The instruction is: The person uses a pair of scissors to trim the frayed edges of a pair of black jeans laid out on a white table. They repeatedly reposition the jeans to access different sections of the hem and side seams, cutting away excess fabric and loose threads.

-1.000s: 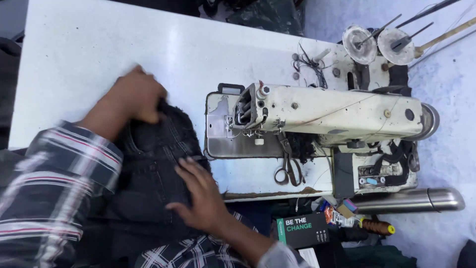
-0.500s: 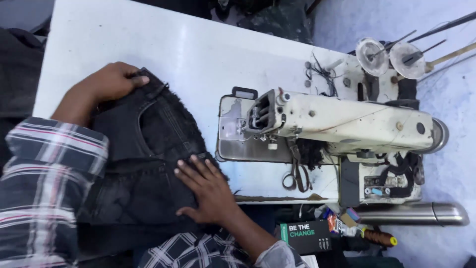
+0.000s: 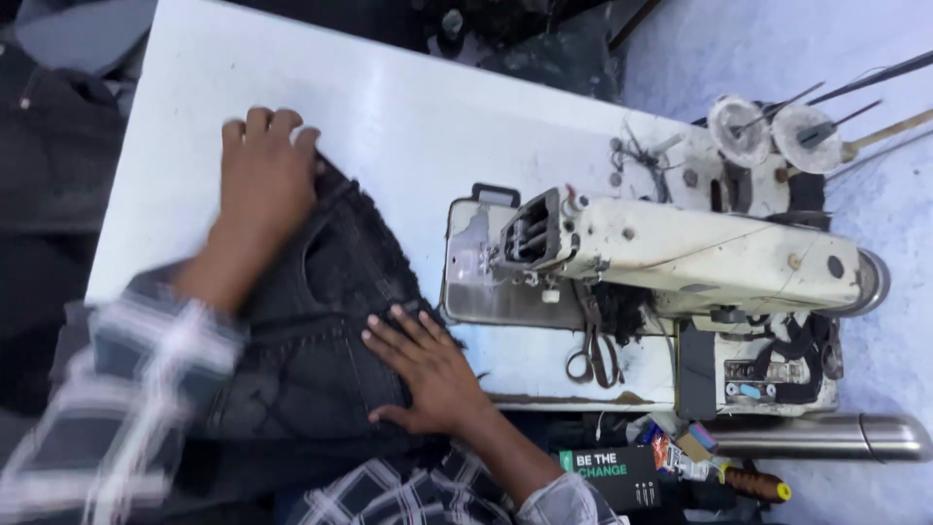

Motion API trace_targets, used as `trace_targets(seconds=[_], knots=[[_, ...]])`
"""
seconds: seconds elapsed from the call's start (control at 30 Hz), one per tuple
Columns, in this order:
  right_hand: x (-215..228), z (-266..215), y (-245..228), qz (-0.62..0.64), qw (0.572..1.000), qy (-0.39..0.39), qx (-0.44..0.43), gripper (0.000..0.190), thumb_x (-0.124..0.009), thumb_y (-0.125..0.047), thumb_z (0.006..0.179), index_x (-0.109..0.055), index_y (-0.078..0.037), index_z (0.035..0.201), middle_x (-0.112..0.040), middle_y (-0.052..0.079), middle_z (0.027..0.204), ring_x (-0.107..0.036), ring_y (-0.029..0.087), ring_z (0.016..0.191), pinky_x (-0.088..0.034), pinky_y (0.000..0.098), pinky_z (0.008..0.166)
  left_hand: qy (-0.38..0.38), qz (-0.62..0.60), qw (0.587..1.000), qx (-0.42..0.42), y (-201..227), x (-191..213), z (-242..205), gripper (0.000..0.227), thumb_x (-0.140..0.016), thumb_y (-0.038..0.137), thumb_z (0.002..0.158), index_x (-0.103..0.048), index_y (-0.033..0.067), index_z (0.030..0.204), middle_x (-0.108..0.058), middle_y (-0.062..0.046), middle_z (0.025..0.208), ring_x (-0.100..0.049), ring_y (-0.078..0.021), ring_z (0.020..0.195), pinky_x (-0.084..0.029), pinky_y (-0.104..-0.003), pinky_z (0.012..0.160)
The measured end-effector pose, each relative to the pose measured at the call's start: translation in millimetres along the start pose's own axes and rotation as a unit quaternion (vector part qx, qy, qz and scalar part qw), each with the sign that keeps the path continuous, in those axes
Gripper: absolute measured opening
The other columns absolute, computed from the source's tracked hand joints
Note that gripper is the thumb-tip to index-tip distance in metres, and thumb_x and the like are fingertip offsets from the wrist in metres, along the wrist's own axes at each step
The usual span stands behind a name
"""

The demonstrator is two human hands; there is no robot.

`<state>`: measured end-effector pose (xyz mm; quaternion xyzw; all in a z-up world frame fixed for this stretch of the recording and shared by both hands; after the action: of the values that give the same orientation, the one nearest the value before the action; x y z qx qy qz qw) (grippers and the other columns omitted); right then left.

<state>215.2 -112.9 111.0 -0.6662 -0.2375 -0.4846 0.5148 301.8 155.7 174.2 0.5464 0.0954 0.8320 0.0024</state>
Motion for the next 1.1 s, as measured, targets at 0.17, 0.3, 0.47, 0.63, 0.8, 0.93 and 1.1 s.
trace_targets(seconds=[0.17, 0.3, 0.47, 0.63, 0.8, 0.93, 1.1], knots=[[-14, -18, 13, 0.047, 0.995, 0.091, -0.009, 0.074, -0.080, -0.050, 0.086, -0.059, -0.008, 0.144, -0.054, 0.012, 0.154, -0.045, 0.033, 0.150, -0.031, 0.0503, 0.125, -0.117, -0.096, 0.986, 0.070, 97, -6, -88, 0.023, -0.062, 0.009, 0.088, -0.071, 0.0088, 0.109, -0.067, -0.016, 0.115, -0.060, -0.0355, 0.112, -0.046, -0.050, 0.100], [-1, -43, 30, -0.024, 0.963, 0.251, -0.091, 0.050, -0.084, -0.031, 0.084, -0.068, -0.006, 0.125, -0.066, 0.010, 0.132, -0.057, 0.034, 0.130, -0.043, 0.0478, 0.113, -0.071, -0.115, 0.991, 0.008, 119, -35, -133, 0.049, -0.066, 0.022, 0.082, -0.068, 0.0004, 0.126, -0.062, -0.017, 0.135, -0.054, -0.0342, 0.129, -0.033, -0.056, 0.114], [23, -70, 50, -0.054, 0.939, 0.277, -0.197, 0.055, -0.086, -0.029, 0.077, -0.066, -0.004, 0.122, -0.062, 0.016, 0.131, -0.054, 0.038, 0.126, -0.042, 0.0498, 0.107, -0.065, -0.168, 0.983, 0.028, 107, -47, -136, 0.050, -0.070, 0.033, 0.084, -0.070, 0.0098, 0.128, -0.055, -0.015, 0.147, -0.045, -0.0350, 0.139, -0.019, -0.062, 0.117], [12, -59, 36, -0.137, 0.989, 0.036, -0.040, 0.065, -0.064, -0.046, 0.093, -0.053, -0.012, 0.147, -0.047, 0.008, 0.158, -0.036, 0.032, 0.150, -0.022, 0.0556, 0.121, -0.046, -0.215, 0.975, 0.004, 104, -55, -126, 0.038, -0.071, 0.030, 0.087, -0.075, 0.0127, 0.121, -0.056, -0.016, 0.149, -0.045, -0.0369, 0.142, -0.026, -0.054, 0.122], [32, -67, 58, -0.158, 0.967, 0.078, -0.185, 0.068, -0.056, -0.050, 0.095, -0.049, -0.010, 0.149, -0.040, 0.009, 0.159, -0.027, 0.033, 0.150, -0.015, 0.0567, 0.120, -0.036, -0.212, 0.977, -0.013, 105, -41, -126, 0.021, -0.073, 0.024, 0.081, -0.078, 0.0141, 0.099, -0.063, -0.008, 0.140, -0.047, -0.0375, 0.140, -0.025, -0.055, 0.121], [11, -78, 68, -0.211, 0.958, 0.133, -0.144, 0.062, -0.053, -0.033, 0.105, -0.045, -0.002, 0.158, -0.038, 0.017, 0.167, -0.028, 0.033, 0.159, -0.018, 0.0511, 0.130, -0.067, -0.199, 0.977, -0.021, 108, -45, -122, 0.018, -0.076, 0.023, 0.071, -0.071, 0.0088, 0.081, -0.066, -0.007, 0.137, -0.049, -0.0321, 0.139, -0.025, -0.054, 0.120], [-4, -46, 26, -0.084, 0.992, 0.037, -0.084, 0.065, -0.058, -0.041, 0.101, -0.046, -0.007, 0.155, -0.040, 0.011, 0.165, -0.029, 0.029, 0.159, -0.018, 0.0507, 0.130, -0.093, -0.220, 0.970, 0.056, 115, -57, -118, 0.032, -0.067, 0.020, 0.088, -0.070, 0.0117, 0.118, -0.065, -0.003, 0.139, -0.052, -0.0258, 0.135, -0.031, -0.051, 0.119]])
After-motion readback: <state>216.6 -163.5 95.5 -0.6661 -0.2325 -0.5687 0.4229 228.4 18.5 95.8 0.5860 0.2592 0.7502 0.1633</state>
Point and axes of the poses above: each hand's wrist, its own z-axis towards the middle knuckle, its own x-axis out of the back of the hand, y = z × x, the point moved 4 cm from there along z, towards the middle knuckle
